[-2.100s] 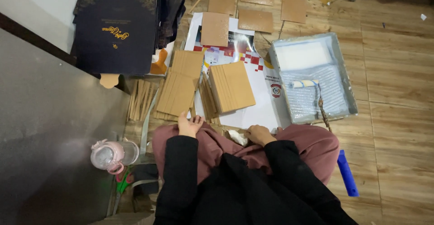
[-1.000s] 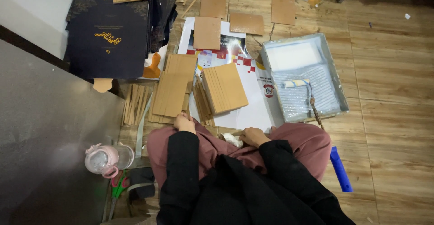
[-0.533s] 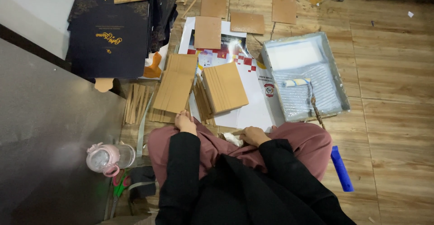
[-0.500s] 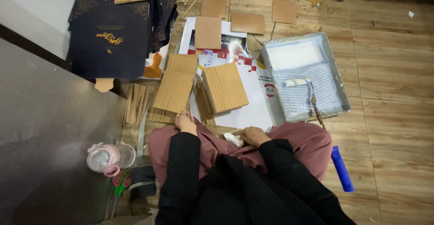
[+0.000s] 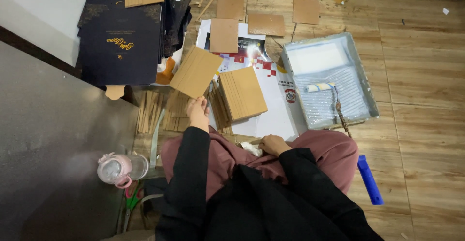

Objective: Painting a cardboard piece with a roller and then sorting and inspecting other cardboard pieces while sitting on the floor.

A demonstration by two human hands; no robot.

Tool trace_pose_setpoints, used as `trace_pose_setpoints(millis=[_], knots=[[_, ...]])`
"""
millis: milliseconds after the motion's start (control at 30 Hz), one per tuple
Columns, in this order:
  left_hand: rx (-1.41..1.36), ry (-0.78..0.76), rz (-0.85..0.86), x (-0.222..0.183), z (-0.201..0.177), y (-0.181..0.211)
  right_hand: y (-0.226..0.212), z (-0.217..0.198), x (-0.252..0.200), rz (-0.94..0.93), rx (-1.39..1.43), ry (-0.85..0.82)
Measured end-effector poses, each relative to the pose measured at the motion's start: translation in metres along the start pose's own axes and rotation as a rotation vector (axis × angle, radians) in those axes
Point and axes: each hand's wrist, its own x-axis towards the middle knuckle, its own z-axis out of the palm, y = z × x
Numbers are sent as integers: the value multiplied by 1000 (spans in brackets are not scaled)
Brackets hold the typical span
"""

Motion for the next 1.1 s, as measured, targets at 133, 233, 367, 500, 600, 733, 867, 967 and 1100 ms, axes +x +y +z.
trace_pose_setpoints(millis=[133,233,367,500,600,733,867,967,1100], knots=[[52,-89,11,-12,16,4,-3,-6,-4,-8,7,-22],[60,-147,21,-39,28,10,-3,-6,-3,0,11,-33],[38,-250,37,-68,30,17,-2,-5,-3,-19,17,-5],[-6,-246,67,-94,21,34,1,0,1,-40,-15,7],[-14,-206,113,-110,13,53,4,4,3,-45,-24,8],[-114,-125,224,-119,-4,77,7,7,6,-54,-31,1],[-199,-40,332,-117,-27,102,6,7,7,-36,-20,-24],[-190,8,353,-84,-51,113,-4,-3,-1,-13,16,-32],[-241,51,375,-51,-71,135,2,2,4,-16,-19,-34]])
